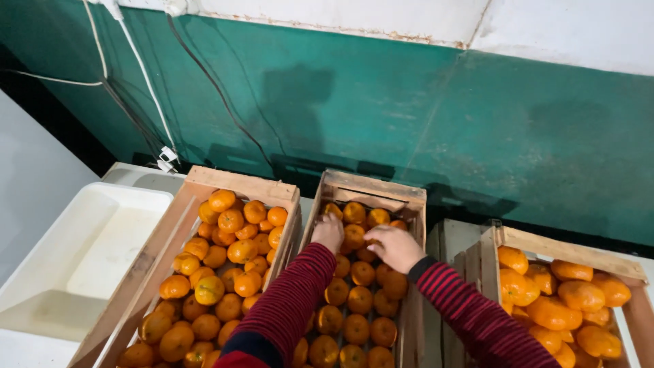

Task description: Sorting oranges or mandarins between different wooden crates in a backroom storage area.

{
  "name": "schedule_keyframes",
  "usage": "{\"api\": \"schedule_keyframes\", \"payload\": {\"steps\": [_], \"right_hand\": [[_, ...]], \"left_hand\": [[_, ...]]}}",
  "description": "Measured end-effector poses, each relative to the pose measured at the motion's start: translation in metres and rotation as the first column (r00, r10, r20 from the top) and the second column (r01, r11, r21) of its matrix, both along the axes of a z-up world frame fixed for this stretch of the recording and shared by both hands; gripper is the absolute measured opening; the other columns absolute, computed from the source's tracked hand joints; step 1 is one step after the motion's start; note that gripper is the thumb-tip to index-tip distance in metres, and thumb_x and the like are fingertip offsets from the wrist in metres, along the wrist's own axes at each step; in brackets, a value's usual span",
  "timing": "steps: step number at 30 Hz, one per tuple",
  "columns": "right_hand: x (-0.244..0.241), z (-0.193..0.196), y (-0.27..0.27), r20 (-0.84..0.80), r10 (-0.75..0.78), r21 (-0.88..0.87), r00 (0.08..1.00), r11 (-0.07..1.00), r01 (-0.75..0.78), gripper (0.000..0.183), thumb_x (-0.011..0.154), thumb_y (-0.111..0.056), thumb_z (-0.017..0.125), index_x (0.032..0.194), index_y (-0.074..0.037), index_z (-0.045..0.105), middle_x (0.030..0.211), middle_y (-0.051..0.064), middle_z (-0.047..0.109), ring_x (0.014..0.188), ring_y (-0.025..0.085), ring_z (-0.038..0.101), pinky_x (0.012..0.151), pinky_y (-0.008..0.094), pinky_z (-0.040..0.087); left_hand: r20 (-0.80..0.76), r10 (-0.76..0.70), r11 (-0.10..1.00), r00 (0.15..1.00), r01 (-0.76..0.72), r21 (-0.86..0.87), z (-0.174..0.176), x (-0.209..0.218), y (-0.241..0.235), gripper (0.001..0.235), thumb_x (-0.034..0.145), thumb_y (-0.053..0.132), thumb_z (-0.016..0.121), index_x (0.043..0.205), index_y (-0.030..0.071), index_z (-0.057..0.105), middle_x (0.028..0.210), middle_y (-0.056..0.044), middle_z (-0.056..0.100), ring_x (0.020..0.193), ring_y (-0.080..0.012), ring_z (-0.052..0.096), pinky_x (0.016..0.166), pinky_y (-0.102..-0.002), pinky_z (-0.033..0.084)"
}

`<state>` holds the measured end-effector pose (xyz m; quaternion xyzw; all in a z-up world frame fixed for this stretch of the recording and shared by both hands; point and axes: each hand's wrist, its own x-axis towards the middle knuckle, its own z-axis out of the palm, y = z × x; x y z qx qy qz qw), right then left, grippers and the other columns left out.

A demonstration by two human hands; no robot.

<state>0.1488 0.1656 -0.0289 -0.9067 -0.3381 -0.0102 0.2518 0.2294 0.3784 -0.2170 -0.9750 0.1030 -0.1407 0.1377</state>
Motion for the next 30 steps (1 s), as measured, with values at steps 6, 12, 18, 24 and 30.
{"api": "schedule_keyframes", "payload": {"steps": [6,12,18,24,30], "right_hand": [[-0.003,0.013,0.024,-0.069,0.025,-0.006,0.997,1.0,-0.026,0.031,0.088,-0.019,0.072,0.117,-0.007,0.069,0.118,0.013,0.07,0.109,0.036,0.065,0.093,0.044,0.053],[-0.012,0.032,0.011,-0.095,-0.057,-0.047,0.994,0.998,0.053,0.032,0.089,-0.021,0.073,0.117,-0.008,0.068,0.12,0.014,0.069,0.108,0.036,0.066,0.091,0.044,0.054],[-0.029,0.038,-0.028,-0.017,-0.044,0.01,0.999,0.999,0.044,0.034,0.087,-0.02,0.075,0.117,-0.007,0.068,0.12,0.015,0.069,0.106,0.037,0.066,0.09,0.043,0.055],[-0.086,0.092,-0.082,-0.025,-0.127,0.084,0.992,0.988,0.128,0.037,0.087,-0.019,0.073,0.122,-0.009,0.068,0.124,0.013,0.069,0.106,0.032,0.069,0.084,0.037,0.057],[-0.163,0.126,-0.181,-0.027,-0.503,0.185,0.864,0.847,0.499,0.039,0.084,-0.019,0.075,0.122,-0.011,0.071,0.11,0.007,0.076,0.088,0.02,0.076,0.076,0.032,0.06]], "left_hand": [[-0.092,-0.044,0.975,0.995,0.022,-0.222,0.001,0.0,0.006,0.025,0.094,0.017,0.054,0.101,0.003,0.073,0.11,-0.019,0.063,0.1,-0.0362,0.065,0.074,-0.044,0.061],[-0.016,-0.094,0.973,0.995,0.088,-0.214,-0.006,-0.002,0.0,0.023,0.091,0.017,0.056,0.099,0.004,0.073,0.107,-0.018,0.064,0.101,-0.0368,0.065,0.077,-0.046,0.06],[0.004,-0.041,0.979,0.999,0.041,-0.201,-0.011,0.001,0.004,0.023,0.09,0.015,0.055,0.099,0.004,0.073,0.11,-0.017,0.063,0.105,-0.0384,0.064,0.076,-0.044,0.06],[-0.014,-0.051,0.986,0.999,0.048,-0.163,0.021,-0.01,0.005,0.025,0.092,0.015,0.054,0.107,0.004,0.071,0.112,-0.015,0.062,0.106,-0.0363,0.063,0.083,-0.045,0.059],[-0.194,-0.12,0.974,0.974,0.077,-0.213,0.164,-0.063,-0.049,0.027,0.087,0.017,0.058,0.108,0.006,0.07,0.114,-0.013,0.063,0.107,-0.0313,0.063,0.083,-0.044,0.057]]}}
